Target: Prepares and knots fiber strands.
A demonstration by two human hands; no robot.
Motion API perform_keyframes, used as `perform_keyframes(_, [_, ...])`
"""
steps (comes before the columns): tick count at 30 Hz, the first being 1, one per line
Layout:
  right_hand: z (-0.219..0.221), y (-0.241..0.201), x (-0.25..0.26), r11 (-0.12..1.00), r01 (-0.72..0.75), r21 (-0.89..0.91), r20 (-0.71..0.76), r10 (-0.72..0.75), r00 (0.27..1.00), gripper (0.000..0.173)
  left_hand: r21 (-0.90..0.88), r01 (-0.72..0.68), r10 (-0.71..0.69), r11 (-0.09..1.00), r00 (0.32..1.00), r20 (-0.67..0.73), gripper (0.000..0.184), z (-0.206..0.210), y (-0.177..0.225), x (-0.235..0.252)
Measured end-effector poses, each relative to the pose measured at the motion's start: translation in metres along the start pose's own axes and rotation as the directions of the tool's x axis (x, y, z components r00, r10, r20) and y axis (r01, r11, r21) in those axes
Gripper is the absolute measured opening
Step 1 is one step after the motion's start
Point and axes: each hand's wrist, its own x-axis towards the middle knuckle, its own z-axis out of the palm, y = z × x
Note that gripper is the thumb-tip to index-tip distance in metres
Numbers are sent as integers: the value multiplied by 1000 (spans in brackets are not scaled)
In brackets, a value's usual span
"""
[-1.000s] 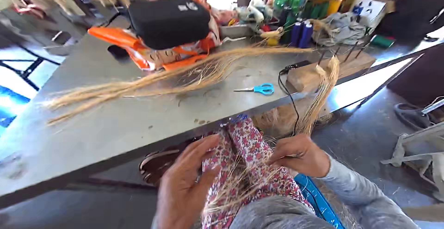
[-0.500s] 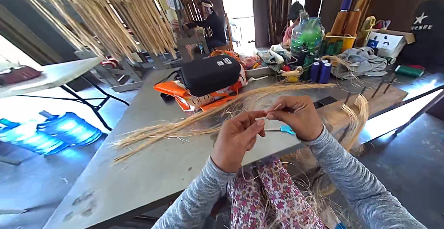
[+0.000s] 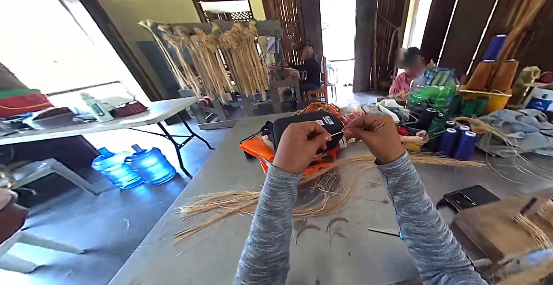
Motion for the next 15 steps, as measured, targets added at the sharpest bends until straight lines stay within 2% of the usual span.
perform_keyframes(4, [6, 24, 9, 1000, 1, -8, -5, -1, 1000, 5, -17, 18, -19, 1000, 1000, -16, 8, 0, -22, 11])
perform_keyframes(10, [20, 37, 16, 984, 54, -171, -6, -56, 998, 5, -78, 47, -50, 996, 998, -31, 6, 0, -52, 14])
perform_keyframes(13, [27, 39, 15, 977, 61, -206, -2, -63, 998, 5, -133, 56, -67, 990, 994, -81, 10, 1, -52, 16])
perform_keyframes(15, [30, 40, 16, 977, 72, -203, 6, -72, 997, 5, -172, 87, -98, 981, 994, -56, 18, 1, -48, 16])
